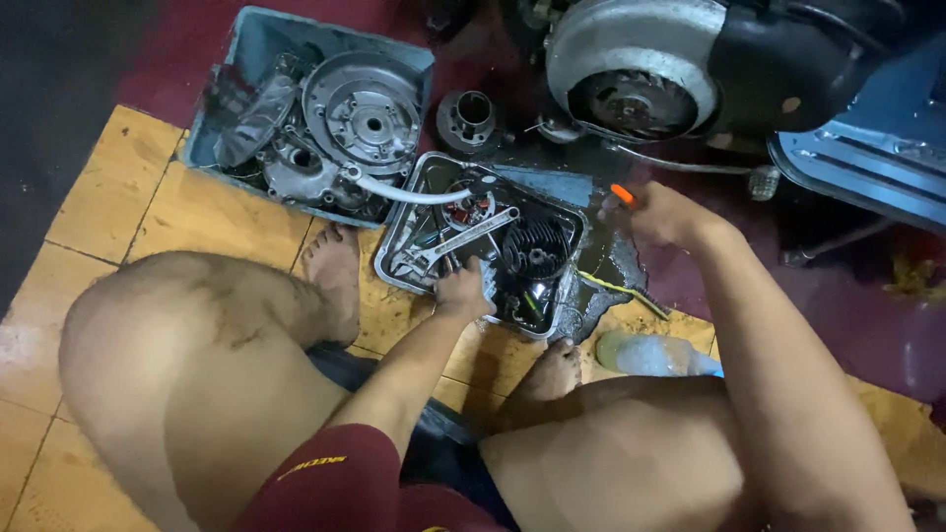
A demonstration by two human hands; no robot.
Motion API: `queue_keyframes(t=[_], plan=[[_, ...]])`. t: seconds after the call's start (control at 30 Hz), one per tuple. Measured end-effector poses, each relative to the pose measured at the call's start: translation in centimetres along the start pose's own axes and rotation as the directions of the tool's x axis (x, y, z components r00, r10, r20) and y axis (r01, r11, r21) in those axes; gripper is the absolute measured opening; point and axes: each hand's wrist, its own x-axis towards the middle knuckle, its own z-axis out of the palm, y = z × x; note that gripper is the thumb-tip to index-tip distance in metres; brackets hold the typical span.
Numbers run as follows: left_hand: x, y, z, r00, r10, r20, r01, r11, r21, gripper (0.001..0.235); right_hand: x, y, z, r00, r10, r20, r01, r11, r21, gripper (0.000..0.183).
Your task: The person sits on the floor and scrubs a scooter engine part with a brush and a cloth. They then pick up a stator assembly and pour liquid from a plastic bottle onto it to clean it.
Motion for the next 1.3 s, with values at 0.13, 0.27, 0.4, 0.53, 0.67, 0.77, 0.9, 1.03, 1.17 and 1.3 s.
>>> queue_keyframes(t=[0.13, 0.27, 0.4, 0.53, 0.67, 0.77, 0.9, 1.03, 1.17, 1.3], plan=[[-1.5, 0.5, -1.1, 1.0, 0.026, -0.008, -0.026, 1.0, -0.014, 0.079, -1.0, -1.4, -0.3, 1.0, 0.03, -0.005, -0.03, 0.999, -0.019, 0.024], [-0.7, 0.9, -0.3, 0.997, 0.075, 0.014, -0.075, 0.997, -0.021, 0.079, -0.8, -1.4, -0.1, 0.999, 0.032, -0.003, -0.032, 0.998, -0.057, 0.025], [0.6, 0.9, 1.2, 0.995, 0.088, 0.037, -0.089, 0.995, 0.037, 0.082, 0.8, -0.3, 0.4, 1.0, 0.014, 0.002, -0.014, 0.999, -0.038, 0.027], [0.5, 0.8, 1.0, 0.995, 0.087, 0.045, -0.088, 0.995, 0.041, 0.081, -0.2, -1.5, -0.2, 0.999, 0.037, 0.001, -0.037, 0.998, -0.046, 0.026], [0.4, 0.8, 1.1, 0.998, 0.058, 0.032, -0.06, 0.996, 0.066, 0.078, 0.4, -1.0, -0.1, 1.0, 0.023, 0.001, -0.023, 0.999, -0.024, 0.025], [0.7, 0.9, 1.1, 0.999, 0.044, 0.011, -0.045, 0.996, 0.073, 0.074, -0.4, -1.0, -0.2, 1.0, 0.015, 0.0, -0.015, 0.999, -0.03, 0.027], [0.3, 0.8, 0.8, 0.998, 0.045, -0.036, -0.04, 0.989, 0.142, 0.074, -0.3, -1.3, 0.0, 1.0, 0.019, -0.004, -0.019, 1.0, -0.023, 0.025], [0.4, 0.1, 0.8, 0.997, 0.07, -0.037, -0.062, 0.982, 0.181, 0.075, -0.8, -1.9, -0.2, 0.999, 0.035, -0.02, -0.035, 0.999, -0.011, 0.023], [0.8, -0.4, 1.2, 0.993, 0.11, -0.045, -0.097, 0.97, 0.225, 0.079, -0.6, -1.8, -0.2, 0.999, 0.033, -0.007, -0.033, 0.999, -0.033, 0.025], [-0.6, -0.8, 0.1, 0.987, 0.148, -0.058, -0.133, 0.97, 0.206, 0.075, -0.7, -1.4, -0.5, 1.0, 0.014, 0.017, -0.013, 0.999, -0.052, 0.028]])
